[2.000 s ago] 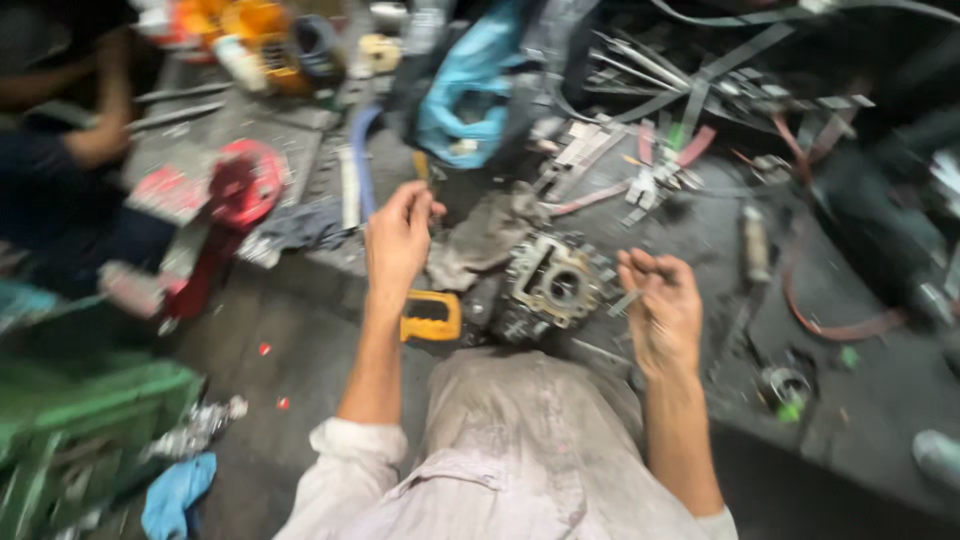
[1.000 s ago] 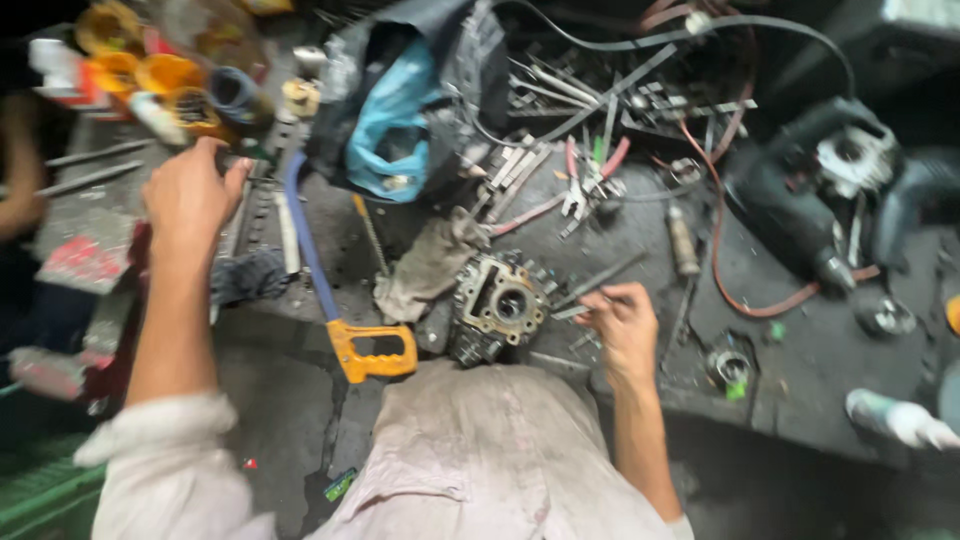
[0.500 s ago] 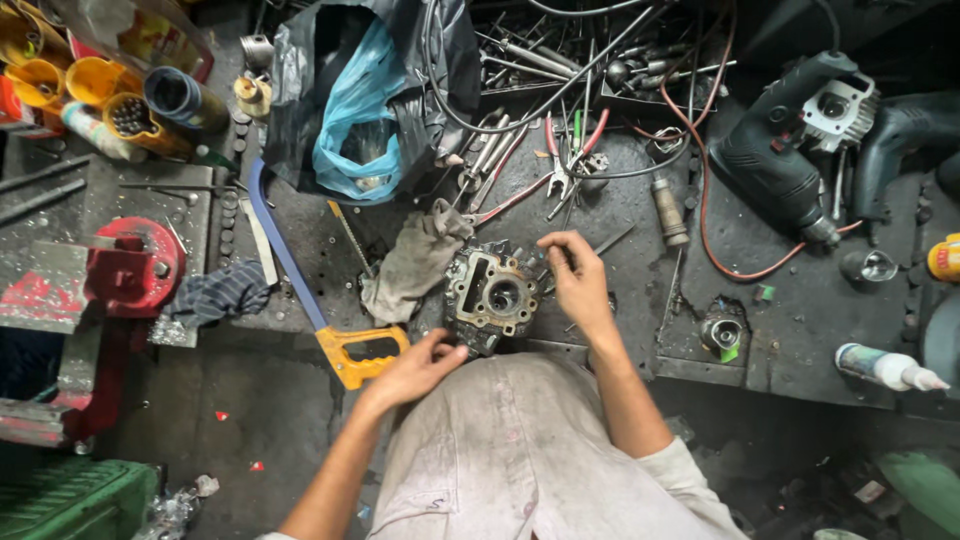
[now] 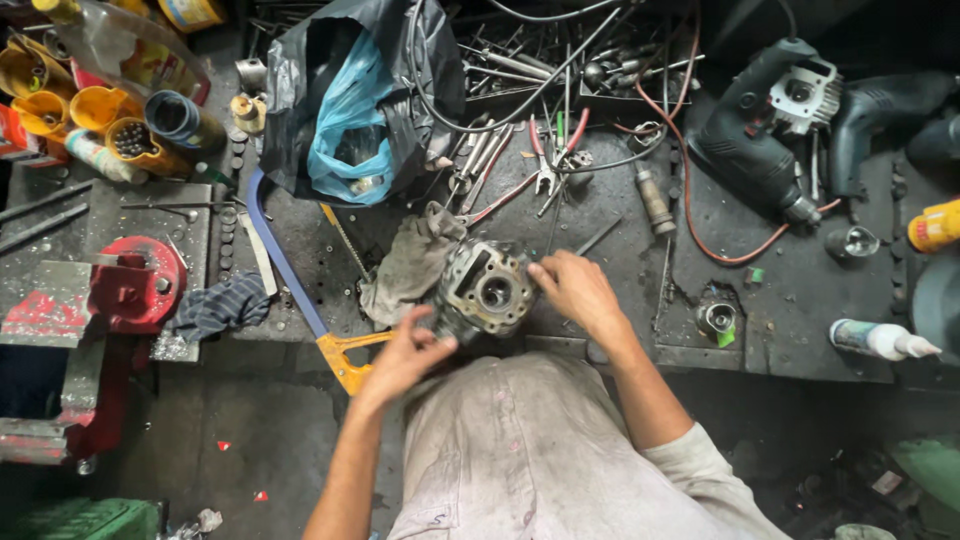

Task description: The person holds a metal engine block on a workbench and repeatedly inserts and removes a small metal ring into a central bore. They rotate the block and adjust the ring with both hands throughout the clip.

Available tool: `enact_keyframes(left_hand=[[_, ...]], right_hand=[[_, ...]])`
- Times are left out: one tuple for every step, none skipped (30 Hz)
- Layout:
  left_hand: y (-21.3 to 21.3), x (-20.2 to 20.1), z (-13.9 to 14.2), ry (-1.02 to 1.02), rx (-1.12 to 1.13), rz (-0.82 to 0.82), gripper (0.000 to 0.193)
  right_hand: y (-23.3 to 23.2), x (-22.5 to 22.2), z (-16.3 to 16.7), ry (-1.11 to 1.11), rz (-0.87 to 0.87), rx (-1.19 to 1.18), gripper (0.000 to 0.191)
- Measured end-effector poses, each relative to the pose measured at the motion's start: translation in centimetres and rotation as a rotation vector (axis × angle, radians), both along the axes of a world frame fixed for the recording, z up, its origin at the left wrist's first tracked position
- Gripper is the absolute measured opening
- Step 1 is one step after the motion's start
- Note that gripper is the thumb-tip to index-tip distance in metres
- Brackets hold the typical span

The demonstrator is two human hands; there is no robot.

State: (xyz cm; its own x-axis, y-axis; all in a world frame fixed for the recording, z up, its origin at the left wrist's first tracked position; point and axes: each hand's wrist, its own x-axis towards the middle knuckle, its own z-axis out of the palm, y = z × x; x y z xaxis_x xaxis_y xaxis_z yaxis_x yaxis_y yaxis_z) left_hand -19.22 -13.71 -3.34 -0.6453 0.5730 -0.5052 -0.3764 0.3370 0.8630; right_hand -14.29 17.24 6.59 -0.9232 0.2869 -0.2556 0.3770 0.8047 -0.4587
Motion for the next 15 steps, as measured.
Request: enact_keyframes(left_hand=[[-0.3, -1.3, 0.0, 0.045, -0.006, 0.047, 0.076], [-0.2, -2.5, 0.1, 0.089, -0.013, 0.094, 0.075], [0.5, -3.7, 0.2, 0.149, 0.037, 0.118, 0.074], [1.6, -5.1, 0.5, 0.207, 0.088, 0.142, 0.074], [2.6, -6.1, 1.0, 0.262, 0.14, 0.172, 0.074], [3.7, -6.6, 1.7, 0.431, 0.003, 0.154, 0.069], [5.1, -7.1, 2.4, 0.598, -0.137, 0.131, 0.064], [6.7, -7.5, 3.3, 0.62, -0.123, 0.121, 0.058], [8.1, -8.0, 4.2, 0.643, -0.11, 0.112, 0.052], [9.5, -8.3, 5.2, 0.682, -0.13, 0.11, 0.044], [10.6, -8.7, 6.0, 0.721, -0.153, 0.103, 0.036], [11.5, -9.0, 6.8, 0.743, -0.117, 0.115, 0.038], [12.1, -9.1, 7.4, 0.763, -0.083, 0.13, 0.039], [12.4, -9.0, 7.8, 0.784, -0.048, 0.144, 0.04], [12.5, -8.5, 8.1, 0.798, -0.041, 0.155, 0.04]], right_hand=[[0.0, 0.8, 0.2, -0.054, -0.001, 0.001, 0.039], [-0.1, 1.6, 0.4, -0.117, 0.024, -0.033, 0.04], [-0.3, 2.5, 0.8, -0.179, 0.047, -0.067, 0.04], [-0.7, 3.4, 1.2, -0.24, 0.072, -0.1, 0.041], [-1.6, 4.3, 1.6, -0.269, 0.161, -0.189, 0.039], [-2.6, 5.2, 1.9, -0.299, 0.251, -0.28, 0.038], [-4.2, 5.9, 2.0, -0.231, 0.328, -0.483, 0.037], [-5.8, 6.6, 2.0, -0.16, 0.403, -0.686, 0.039], [-7.1, 7.0, 1.9, -0.125, 0.424, -0.658, 0.039], [-8.4, 7.1, 1.7, -0.089, 0.445, -0.632, 0.039], [-9.1, 7.4, 1.5, -0.051, 0.463, -0.609, 0.04], [-9.1, 7.5, 1.3, 0.0, 0.415, -0.629, 0.036], [-8.8, 7.5, 1.0, 0.049, 0.368, -0.649, 0.032], [-8.2, 7.5, 0.7, 0.099, 0.32, -0.669, 0.029], [-7.5, 7.7, 0.5, 0.193, 0.238, -0.669, 0.027]])
